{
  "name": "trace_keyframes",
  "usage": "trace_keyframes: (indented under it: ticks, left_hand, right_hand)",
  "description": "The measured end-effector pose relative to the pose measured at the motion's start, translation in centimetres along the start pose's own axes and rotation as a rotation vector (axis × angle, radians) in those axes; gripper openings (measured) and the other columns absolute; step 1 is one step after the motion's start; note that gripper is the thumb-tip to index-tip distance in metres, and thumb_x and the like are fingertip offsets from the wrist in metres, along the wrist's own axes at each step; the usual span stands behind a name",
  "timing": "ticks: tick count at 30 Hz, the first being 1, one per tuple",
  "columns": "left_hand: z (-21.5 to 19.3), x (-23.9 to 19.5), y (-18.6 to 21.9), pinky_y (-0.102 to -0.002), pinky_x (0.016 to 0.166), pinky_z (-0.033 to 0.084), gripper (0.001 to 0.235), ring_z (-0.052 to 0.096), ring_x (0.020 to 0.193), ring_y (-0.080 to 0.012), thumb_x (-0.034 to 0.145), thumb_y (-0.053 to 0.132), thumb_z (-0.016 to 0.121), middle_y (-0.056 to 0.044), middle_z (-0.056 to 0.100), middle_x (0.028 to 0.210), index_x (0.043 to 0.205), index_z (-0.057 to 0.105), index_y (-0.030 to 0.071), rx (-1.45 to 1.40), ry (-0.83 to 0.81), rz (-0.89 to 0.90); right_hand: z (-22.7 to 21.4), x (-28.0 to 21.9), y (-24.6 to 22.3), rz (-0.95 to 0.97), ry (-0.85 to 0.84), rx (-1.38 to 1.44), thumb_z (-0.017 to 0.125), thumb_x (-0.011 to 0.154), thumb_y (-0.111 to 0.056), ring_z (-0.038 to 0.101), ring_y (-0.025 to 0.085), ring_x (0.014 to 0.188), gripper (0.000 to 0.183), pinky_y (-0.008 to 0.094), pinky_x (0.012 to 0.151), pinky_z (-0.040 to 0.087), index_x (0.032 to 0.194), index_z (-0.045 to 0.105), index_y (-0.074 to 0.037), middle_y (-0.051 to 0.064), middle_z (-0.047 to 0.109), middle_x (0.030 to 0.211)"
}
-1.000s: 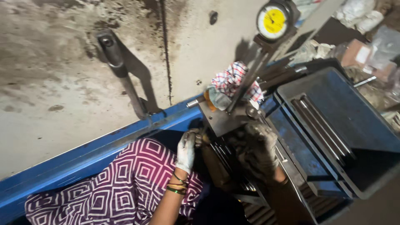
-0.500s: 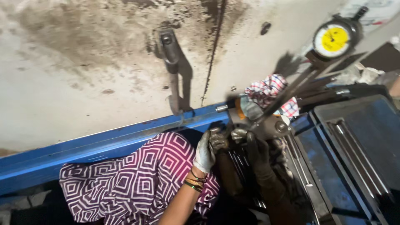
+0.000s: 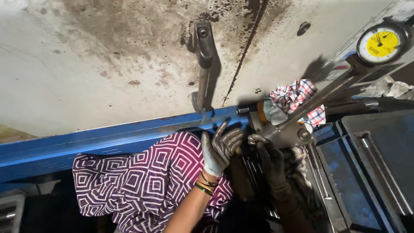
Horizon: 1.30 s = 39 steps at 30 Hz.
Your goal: The person operates a metal forming machine by inserting cylindrical metal rods into the machine, closing the door, and actuating the machine with a lever. The person then removes the processed rods and places them into a nearby bin. This process is repeated multiple times.
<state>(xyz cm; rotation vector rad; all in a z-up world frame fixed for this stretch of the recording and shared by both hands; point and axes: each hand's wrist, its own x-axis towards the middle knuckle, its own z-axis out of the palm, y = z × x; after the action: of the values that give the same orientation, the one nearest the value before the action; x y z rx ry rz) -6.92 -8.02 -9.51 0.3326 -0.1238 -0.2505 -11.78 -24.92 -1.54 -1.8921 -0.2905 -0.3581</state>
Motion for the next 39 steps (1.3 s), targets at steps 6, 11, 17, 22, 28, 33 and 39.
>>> trace_keyframes:
  ticks: [6,11,17,22,28,33,39]
  left_hand:
    - [1.2,-0.6,0.7,-0.046,0.110,0.046,0.111,0.062,0.125,-0.0335,0.085,0.088,0.033,-0.026,0.060,0.138,0.163,0.028,0.010,0.034,-0.015,-0.020]
    - [1.6,-0.8,1.0,-0.046,0.110,0.046,0.111,0.063,0.123,-0.0338,0.085,0.089,0.031,-0.028,0.061,0.137,0.163,0.028,0.009,0.065,-0.043,0.003]
    - [1.1,-0.8,0.9,-0.044,0.109,0.045,0.108,0.062,0.120,-0.0306,0.089,0.088,0.031,-0.024,0.063,0.138,0.166,0.029,0.012,0.028,-0.071,-0.027]
    - [0.6,-0.7,0.5,-0.044,0.108,0.046,0.108,0.064,0.121,-0.0318,0.087,0.088,0.029,-0.024,0.064,0.134,0.163,0.032,0.012,0.052,-0.049,-0.033]
    - [0.4,-0.4,0.2,-0.045,0.109,0.047,0.109,0.065,0.119,-0.0320,0.086,0.088,0.028,-0.024,0.066,0.132,0.162,0.032,0.011,0.065,-0.036,-0.021]
    - [0.4,-0.6,0.2,-0.044,0.105,0.047,0.110,0.064,0.118,-0.0315,0.087,0.088,0.028,-0.024,0.066,0.133,0.165,0.031,0.011,0.091,-0.038,-0.039]
    - [0.4,-0.5,0.2,-0.047,0.105,0.049,0.110,0.066,0.120,-0.0349,0.087,0.088,0.028,-0.028,0.065,0.131,0.163,0.030,0.009,0.099,-0.035,-0.033]
  right_hand:
    - [0.7,0.2,0.7,-0.004,0.030,0.004,0.059,0.100,-0.004,0.065,0.017,0.119,0.032,0.031,0.103,0.050,0.131,0.064,0.002,0.011,0.072,0.126]
    - [1.3,0.3,0.7,-0.135,-0.032,0.043,0.066,0.095,-0.002,0.059,0.020,0.128,0.051,0.034,0.108,0.048,0.143,0.050,0.000,0.011,0.064,0.138]
    - [2.4,0.6,-0.8,-0.565,-0.016,-0.453,0.077,0.086,-0.012,0.058,0.035,0.131,0.066,0.044,0.113,0.045,0.143,0.046,-0.002,0.016,0.063,0.134]
    - [2.5,1.1,-0.9,-0.543,0.056,-0.489,0.076,0.090,-0.015,0.059,0.036,0.126,0.069,0.045,0.108,0.048,0.147,0.040,0.002,0.016,0.063,0.135]
    - [1.8,1.0,-0.6,-0.581,0.082,-0.557,0.076,0.089,-0.017,0.058,0.038,0.127,0.075,0.048,0.110,0.047,0.149,0.035,0.001,0.016,0.063,0.134]
    - [2.2,0.8,-0.7,-0.615,0.047,-0.556,0.077,0.088,-0.019,0.058,0.039,0.128,0.076,0.049,0.110,0.046,0.149,0.037,0.000,0.016,0.062,0.134]
    - [1.8,1.3,-0.6,-0.447,0.070,-0.568,0.077,0.086,-0.016,0.060,0.038,0.126,0.072,0.045,0.107,0.049,0.148,0.042,-0.004,0.020,0.061,0.137]
